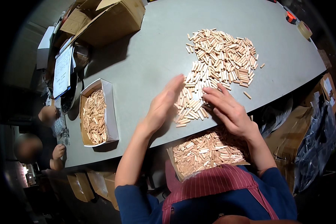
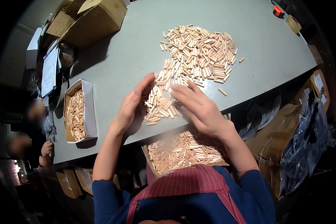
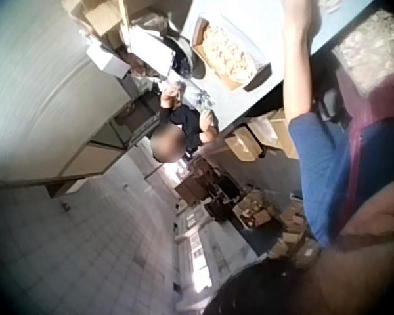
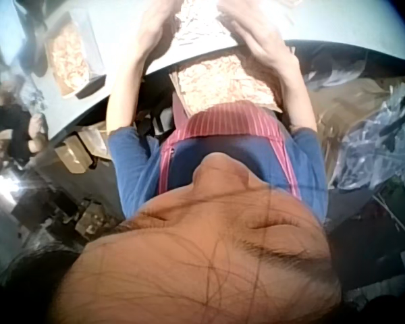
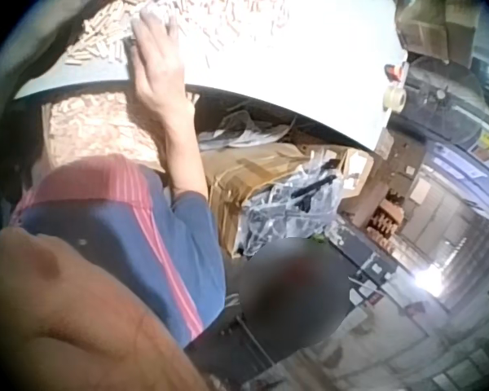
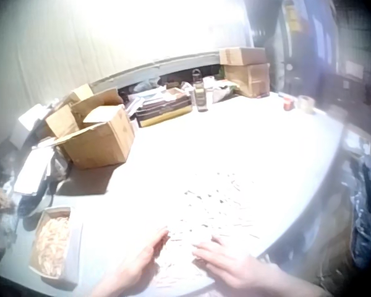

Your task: The person repeatedly picks up small wooden pegs from a pile on the table and places them into a cardboard box. The hands work continuously to transfer the pegs from the table surface into the box, gradually reducing the pile on the table.

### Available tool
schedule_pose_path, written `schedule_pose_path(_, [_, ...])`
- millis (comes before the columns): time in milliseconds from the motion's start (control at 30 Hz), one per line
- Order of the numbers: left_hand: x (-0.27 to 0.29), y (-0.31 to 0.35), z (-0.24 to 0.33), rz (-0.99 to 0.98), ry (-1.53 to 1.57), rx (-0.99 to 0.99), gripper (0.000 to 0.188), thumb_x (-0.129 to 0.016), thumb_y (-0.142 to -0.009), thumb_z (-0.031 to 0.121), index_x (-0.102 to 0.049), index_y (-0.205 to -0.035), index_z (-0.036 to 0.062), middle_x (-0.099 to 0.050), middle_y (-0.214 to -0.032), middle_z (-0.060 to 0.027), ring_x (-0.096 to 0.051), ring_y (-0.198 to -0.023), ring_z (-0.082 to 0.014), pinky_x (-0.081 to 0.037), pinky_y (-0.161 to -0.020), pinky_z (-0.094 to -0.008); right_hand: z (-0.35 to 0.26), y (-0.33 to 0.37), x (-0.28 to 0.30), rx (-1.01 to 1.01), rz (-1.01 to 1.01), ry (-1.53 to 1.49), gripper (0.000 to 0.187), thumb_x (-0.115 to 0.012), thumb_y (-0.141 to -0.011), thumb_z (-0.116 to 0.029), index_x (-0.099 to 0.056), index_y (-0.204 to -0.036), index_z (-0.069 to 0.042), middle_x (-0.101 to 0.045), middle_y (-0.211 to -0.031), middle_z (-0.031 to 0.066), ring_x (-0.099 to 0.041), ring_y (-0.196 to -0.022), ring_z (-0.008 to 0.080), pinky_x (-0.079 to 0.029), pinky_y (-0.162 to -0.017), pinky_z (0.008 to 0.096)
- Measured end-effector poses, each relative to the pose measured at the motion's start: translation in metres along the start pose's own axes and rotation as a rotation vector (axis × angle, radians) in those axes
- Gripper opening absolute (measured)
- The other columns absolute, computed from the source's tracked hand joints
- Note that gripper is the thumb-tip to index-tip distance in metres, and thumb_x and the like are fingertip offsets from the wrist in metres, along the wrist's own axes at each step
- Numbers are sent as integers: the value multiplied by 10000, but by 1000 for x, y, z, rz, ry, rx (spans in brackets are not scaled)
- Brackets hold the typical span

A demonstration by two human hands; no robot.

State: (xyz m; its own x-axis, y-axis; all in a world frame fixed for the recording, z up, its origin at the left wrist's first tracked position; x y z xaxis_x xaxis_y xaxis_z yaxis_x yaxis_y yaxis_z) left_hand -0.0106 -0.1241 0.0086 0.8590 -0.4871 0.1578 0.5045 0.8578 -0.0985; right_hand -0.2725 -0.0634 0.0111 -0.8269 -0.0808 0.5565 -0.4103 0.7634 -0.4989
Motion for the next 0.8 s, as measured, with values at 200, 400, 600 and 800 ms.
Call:
schedule_pose_path(200, [-6, 40, 6, 361, -355, -50, 387, -554, -1118, 131, -666, -1441, -51, -597, -1595, -253, -507, -1551, -394, -406, -1260, -454, 9, 10, 6, -201, 254, -169, 332, -631, -985, 21, -731, -1302, 15, -731, -1299, 207, -716, -1184, 339, -553, -1039, 381])
schedule_pose_path(400, [-25, 81, 24, 422, -593, -92, 368, -601, -1054, 70, -695, -1395, -32, -636, -1546, -229, -571, -1476, -376, -425, -1235, -473, -2, 2, -1, 7, 68, 115, 318, -696, -931, -7, -761, -1242, -26, -739, -1179, 138, -685, -1043, 334, -539, -959, 412])
schedule_pose_path(600, [-38, 106, 25, 523, -704, -115, 321, -637, -973, -7, -763, -1268, -13, -722, -1330, -191, -668, -1257, -351, -521, -1092, -451, -2, 2, -4, 74, -73, 80, 382, -679, -829, 15, -797, -1182, -70, -732, -1122, 106, -646, -1012, 309, -499, -990, 443])
schedule_pose_path(800, [-47, 115, 22, 534, -721, -130, 337, -647, -917, -79, -804, -1200, 17, -759, -1244, -155, -685, -1188, -332, -523, -1065, -440, 9, 10, 9, -103, -121, -361, 476, -599, -781, 69, -822, -1185, -46, -746, -1152, 127, -671, -1091, 325, -519, -1030, 446])
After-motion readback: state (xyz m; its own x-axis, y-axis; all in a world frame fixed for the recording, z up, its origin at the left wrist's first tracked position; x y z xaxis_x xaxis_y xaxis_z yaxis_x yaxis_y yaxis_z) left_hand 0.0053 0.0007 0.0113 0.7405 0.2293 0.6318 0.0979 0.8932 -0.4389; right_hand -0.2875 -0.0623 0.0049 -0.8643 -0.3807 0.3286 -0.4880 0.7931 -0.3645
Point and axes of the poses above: each hand's wrist, its own y-axis away from the middle knuckle, its own x-axis out of the back of the hand, z = x × y, the point moved 3 cm from there along -y, towards the middle knuckle
